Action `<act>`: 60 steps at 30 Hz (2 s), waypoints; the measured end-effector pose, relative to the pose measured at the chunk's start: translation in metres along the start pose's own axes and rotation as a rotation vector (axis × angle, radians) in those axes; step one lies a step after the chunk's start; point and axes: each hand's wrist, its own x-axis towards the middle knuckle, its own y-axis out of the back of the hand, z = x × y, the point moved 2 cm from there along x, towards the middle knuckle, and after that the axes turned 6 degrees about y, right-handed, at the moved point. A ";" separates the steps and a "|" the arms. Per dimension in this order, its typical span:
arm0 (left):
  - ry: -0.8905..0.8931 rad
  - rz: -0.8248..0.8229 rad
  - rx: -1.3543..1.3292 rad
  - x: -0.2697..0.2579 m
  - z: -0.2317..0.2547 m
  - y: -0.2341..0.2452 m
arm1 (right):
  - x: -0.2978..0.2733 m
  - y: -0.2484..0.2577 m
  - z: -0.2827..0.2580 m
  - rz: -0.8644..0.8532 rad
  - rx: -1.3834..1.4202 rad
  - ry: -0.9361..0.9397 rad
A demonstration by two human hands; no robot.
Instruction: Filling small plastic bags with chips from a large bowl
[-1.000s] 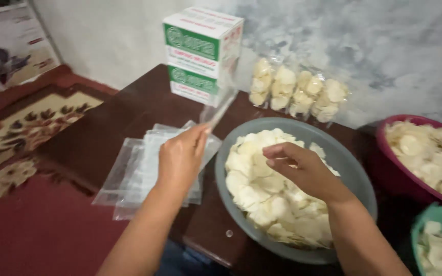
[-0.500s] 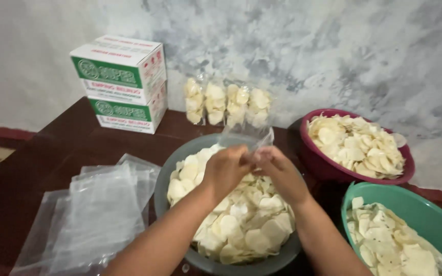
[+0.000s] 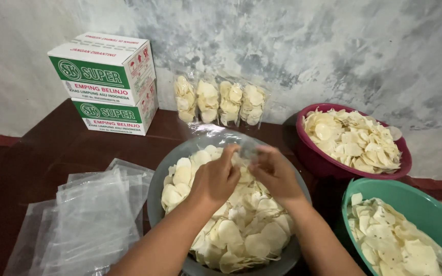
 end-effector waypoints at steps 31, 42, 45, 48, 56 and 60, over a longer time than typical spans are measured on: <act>-0.638 1.034 0.480 -0.030 0.041 0.005 | -0.008 -0.016 -0.007 -0.302 0.239 -0.153; -0.492 0.325 -0.210 -0.020 0.013 -0.014 | -0.012 -0.015 -0.043 -0.386 0.325 -0.129; -0.565 0.172 -0.014 -0.037 0.034 0.013 | -0.025 0.016 0.047 -0.272 0.342 -0.277; -0.630 0.306 0.358 -0.017 0.017 0.009 | -0.012 0.013 -0.006 -0.362 0.057 -0.278; -0.567 0.346 0.510 -0.010 0.002 0.002 | -0.020 0.007 0.010 -0.233 0.502 -0.065; -0.609 0.336 0.380 -0.015 0.007 0.014 | -0.017 0.005 -0.004 -0.285 0.533 -0.056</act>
